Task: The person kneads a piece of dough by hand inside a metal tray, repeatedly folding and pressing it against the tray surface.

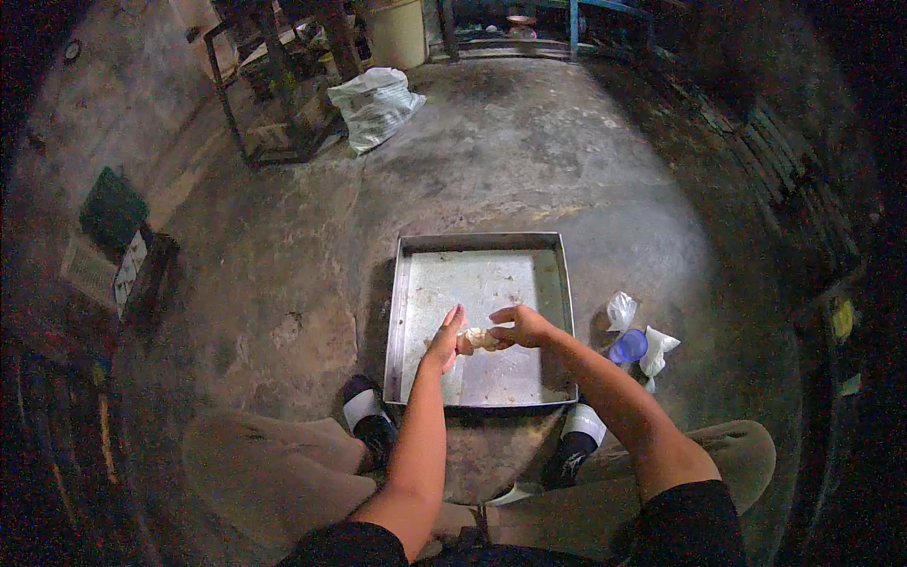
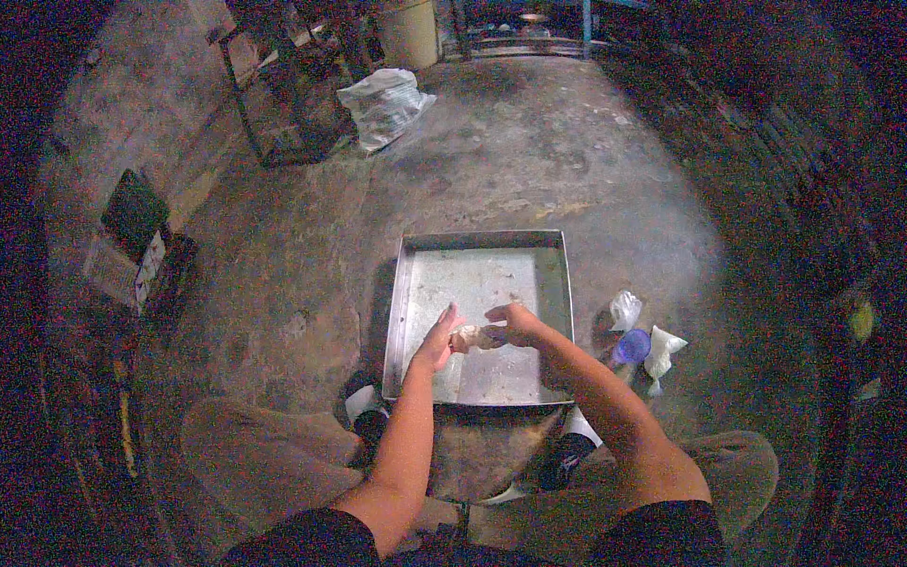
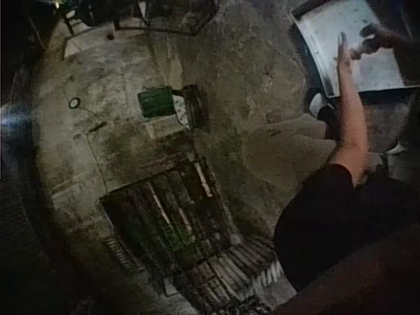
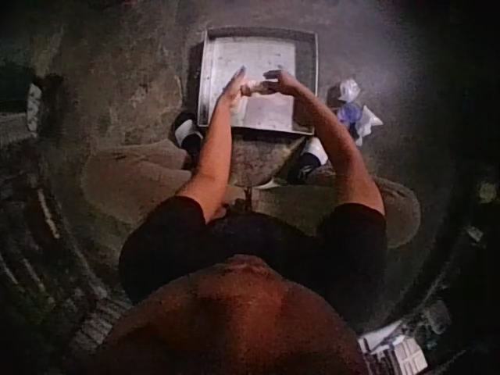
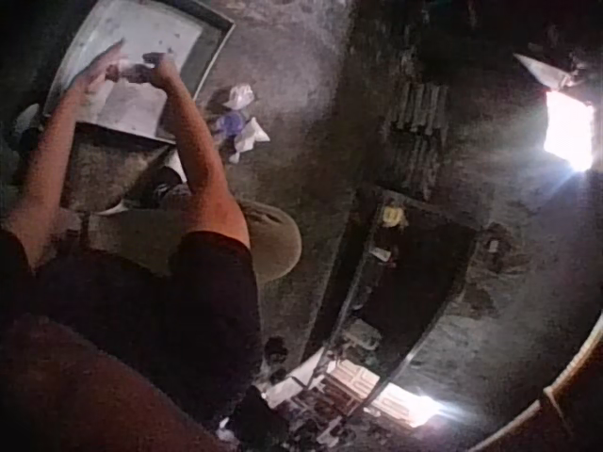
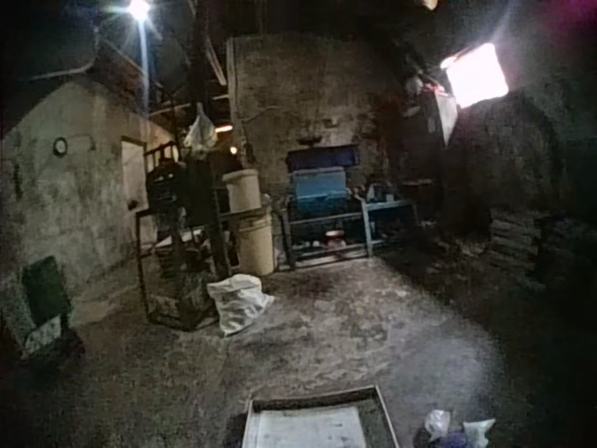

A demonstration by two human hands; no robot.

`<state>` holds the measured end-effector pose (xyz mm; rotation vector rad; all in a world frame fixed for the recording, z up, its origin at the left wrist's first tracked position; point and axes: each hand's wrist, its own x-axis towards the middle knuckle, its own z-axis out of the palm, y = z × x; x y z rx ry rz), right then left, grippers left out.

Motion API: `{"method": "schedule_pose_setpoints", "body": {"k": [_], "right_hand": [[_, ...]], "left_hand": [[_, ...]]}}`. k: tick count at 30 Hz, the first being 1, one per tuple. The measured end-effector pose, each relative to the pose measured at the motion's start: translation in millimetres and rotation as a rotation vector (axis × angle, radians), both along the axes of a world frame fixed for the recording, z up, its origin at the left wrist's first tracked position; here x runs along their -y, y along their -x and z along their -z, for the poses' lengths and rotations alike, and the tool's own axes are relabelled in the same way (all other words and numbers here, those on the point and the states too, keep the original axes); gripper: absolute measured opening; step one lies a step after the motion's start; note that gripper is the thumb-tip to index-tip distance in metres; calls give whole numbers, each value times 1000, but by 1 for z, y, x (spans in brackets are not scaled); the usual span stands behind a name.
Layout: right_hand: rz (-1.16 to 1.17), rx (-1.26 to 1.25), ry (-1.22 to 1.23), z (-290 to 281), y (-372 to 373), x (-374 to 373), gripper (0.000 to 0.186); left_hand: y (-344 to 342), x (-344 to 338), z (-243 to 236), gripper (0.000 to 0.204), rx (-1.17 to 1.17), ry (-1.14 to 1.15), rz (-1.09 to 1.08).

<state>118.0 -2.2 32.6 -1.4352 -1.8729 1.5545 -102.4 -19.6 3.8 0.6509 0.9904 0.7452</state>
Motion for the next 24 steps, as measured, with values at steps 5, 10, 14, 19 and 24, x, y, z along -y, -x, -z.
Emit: {"method": "schedule_pose_setpoints", "body": {"k": [5,10,14,19,24], "right_hand": [[171,-39,-291,29,27,9,48],[456,-98,510,-41,68,4,63],[495,303,99,1,51,-4,63],[434,387,-122,-3,48,3,50],[643,529,-173,17,26,23,42]], "left_hand": [[-32,3,-5,82,87,-39,5],[-45,15,-10,87,399,-51,-212],[-80,10,-37,96,72,-250,-266],[-70,-2,-15,89,256,-265,-138],[-91,-1,3,82,-121,-293,-5]]}}
